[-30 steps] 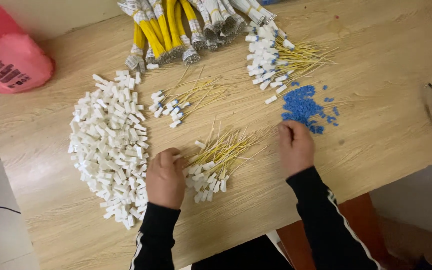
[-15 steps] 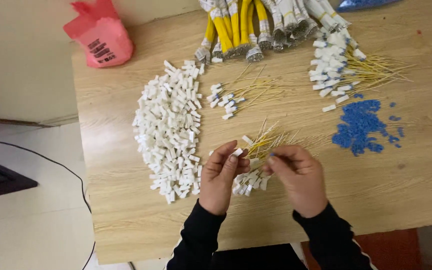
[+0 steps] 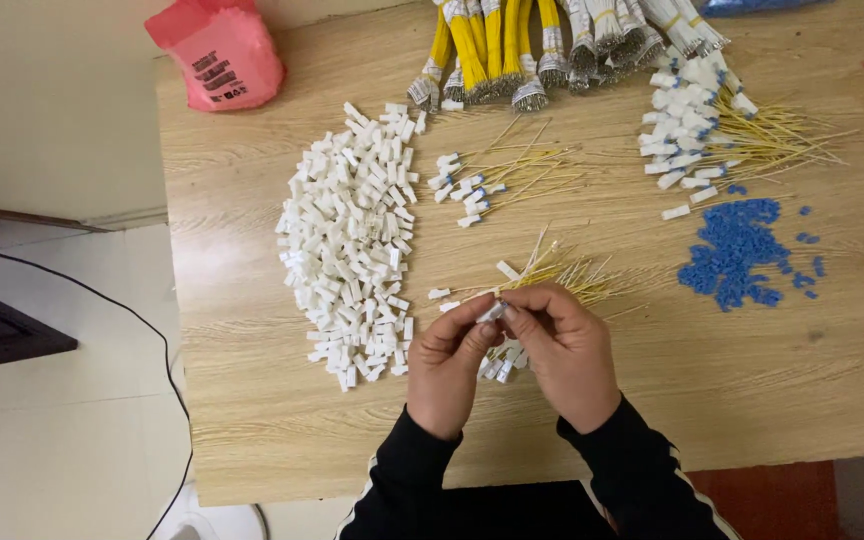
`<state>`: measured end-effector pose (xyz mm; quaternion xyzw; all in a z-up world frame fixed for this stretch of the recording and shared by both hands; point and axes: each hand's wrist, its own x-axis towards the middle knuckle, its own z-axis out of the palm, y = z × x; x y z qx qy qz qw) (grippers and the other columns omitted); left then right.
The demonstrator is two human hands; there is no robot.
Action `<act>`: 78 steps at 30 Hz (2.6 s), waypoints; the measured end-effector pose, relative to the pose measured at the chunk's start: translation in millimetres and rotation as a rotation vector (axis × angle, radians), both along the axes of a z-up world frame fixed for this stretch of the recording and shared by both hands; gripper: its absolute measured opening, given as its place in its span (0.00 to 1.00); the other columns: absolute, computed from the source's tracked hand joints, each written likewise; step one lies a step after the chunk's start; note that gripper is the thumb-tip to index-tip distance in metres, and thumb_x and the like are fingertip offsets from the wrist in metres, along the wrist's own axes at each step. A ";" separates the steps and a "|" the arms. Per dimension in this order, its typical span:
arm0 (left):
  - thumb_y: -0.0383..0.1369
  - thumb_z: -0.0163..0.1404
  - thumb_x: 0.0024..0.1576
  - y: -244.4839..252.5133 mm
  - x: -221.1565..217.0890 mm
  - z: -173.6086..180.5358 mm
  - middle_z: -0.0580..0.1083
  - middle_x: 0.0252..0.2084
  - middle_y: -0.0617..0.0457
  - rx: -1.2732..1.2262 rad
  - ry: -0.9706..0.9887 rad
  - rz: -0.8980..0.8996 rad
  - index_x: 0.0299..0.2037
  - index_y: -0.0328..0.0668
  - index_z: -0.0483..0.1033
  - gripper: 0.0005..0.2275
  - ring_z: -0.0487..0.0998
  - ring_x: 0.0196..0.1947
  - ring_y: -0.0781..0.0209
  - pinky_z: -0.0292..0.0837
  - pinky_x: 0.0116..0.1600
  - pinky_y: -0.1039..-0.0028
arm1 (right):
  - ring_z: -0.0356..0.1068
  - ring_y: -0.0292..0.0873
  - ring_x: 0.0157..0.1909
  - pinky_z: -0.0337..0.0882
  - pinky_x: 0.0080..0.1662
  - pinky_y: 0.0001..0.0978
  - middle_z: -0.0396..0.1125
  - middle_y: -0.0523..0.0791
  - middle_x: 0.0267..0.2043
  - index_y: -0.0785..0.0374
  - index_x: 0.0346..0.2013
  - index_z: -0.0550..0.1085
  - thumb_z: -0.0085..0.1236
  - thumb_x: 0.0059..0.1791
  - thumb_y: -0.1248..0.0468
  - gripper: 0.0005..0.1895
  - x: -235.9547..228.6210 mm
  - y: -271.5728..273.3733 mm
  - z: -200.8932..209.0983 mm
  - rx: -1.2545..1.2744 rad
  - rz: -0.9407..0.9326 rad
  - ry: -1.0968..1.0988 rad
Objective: Assembling small white plastic connectors onto thin yellow wires at a workstation
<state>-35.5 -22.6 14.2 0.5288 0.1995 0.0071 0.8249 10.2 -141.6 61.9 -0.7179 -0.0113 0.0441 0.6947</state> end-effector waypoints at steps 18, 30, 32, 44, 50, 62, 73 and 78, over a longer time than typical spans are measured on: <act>0.22 0.52 0.55 -7.7 10.2 7.1 0.79 0.38 0.44 0.056 -0.002 -0.007 0.49 0.30 0.77 0.12 0.78 0.37 0.64 0.78 0.44 0.75 | 0.70 0.40 0.33 0.71 0.38 0.35 0.70 0.52 0.30 0.71 0.37 0.76 0.57 0.47 0.73 0.05 0.9 -5.1 -6.5 -0.092 -0.046 -0.094; 0.21 0.49 0.57 -14.5 17.9 3.8 0.79 0.38 0.39 -0.039 0.063 0.062 0.48 0.28 0.77 0.11 0.80 0.35 0.58 0.80 0.43 0.68 | 0.67 0.43 0.39 0.69 0.42 0.38 0.66 0.50 0.35 0.69 0.43 0.76 0.52 0.49 0.73 0.09 -4.1 -8.5 -2.7 -0.183 -0.023 -0.214; 0.21 0.49 0.57 -15.7 19.2 -1.8 0.79 0.38 0.40 -0.027 0.063 0.066 0.48 0.28 0.76 0.11 0.80 0.35 0.59 0.80 0.42 0.68 | 0.68 0.44 0.39 0.69 0.43 0.38 0.65 0.51 0.35 0.69 0.43 0.76 0.52 0.49 0.73 0.09 -5.2 -6.4 -7.7 -0.180 -0.027 -0.225; 0.23 0.50 0.56 30.3 86.2 1.4 0.77 0.32 0.46 0.353 0.007 -0.070 0.47 0.34 0.77 0.10 0.76 0.28 0.64 0.77 0.35 0.76 | 0.65 0.54 0.51 0.65 0.49 0.50 0.65 0.49 0.46 0.65 0.52 0.72 0.46 0.50 0.73 0.16 23.2 -17.9 -50.1 -0.636 0.179 -0.358; 0.26 0.53 0.56 43.5 127.0 -68.1 0.78 0.37 0.47 0.454 -0.051 -0.039 0.46 0.40 0.78 0.09 0.77 0.33 0.66 0.77 0.36 0.79 | 0.59 0.51 0.58 0.58 0.50 0.50 0.63 0.40 0.55 0.48 0.48 0.74 0.48 0.49 0.60 0.13 16.0 -31.0 -92.0 -1.136 0.269 -0.383; 0.36 0.56 0.50 13.7 89.1 -60.4 0.72 0.44 0.56 1.443 -0.295 -0.537 0.44 0.63 0.78 0.12 0.78 0.44 0.51 0.77 0.48 0.65 | 0.66 0.47 0.49 0.65 0.47 0.43 0.68 0.36 0.45 0.40 0.47 0.75 0.54 0.45 0.60 0.16 -13.8 -74.4 -98.1 -1.095 0.063 -0.450; 0.38 0.59 0.48 8.0 92.0 -80.7 0.72 0.39 0.57 1.585 -0.647 -0.724 0.37 0.62 0.78 0.08 0.77 0.40 0.56 0.75 0.44 0.74 | 0.69 0.51 0.47 0.68 0.49 0.43 0.67 0.43 0.41 0.54 0.44 0.75 0.56 0.46 0.69 0.13 -4.3 -184.0 -133.8 -1.058 -0.229 -0.277; 0.33 0.57 0.52 -13.0 66.2 21.0 0.77 0.34 0.57 1.159 -0.582 -0.567 0.37 0.52 0.79 0.05 0.80 0.37 0.57 0.77 0.42 0.71 | 0.67 0.58 0.42 0.69 0.42 0.45 0.61 0.51 0.37 0.65 0.39 0.68 0.59 0.45 0.71 0.10 -14.9 -212.9 -137.1 -0.927 -0.482 -0.020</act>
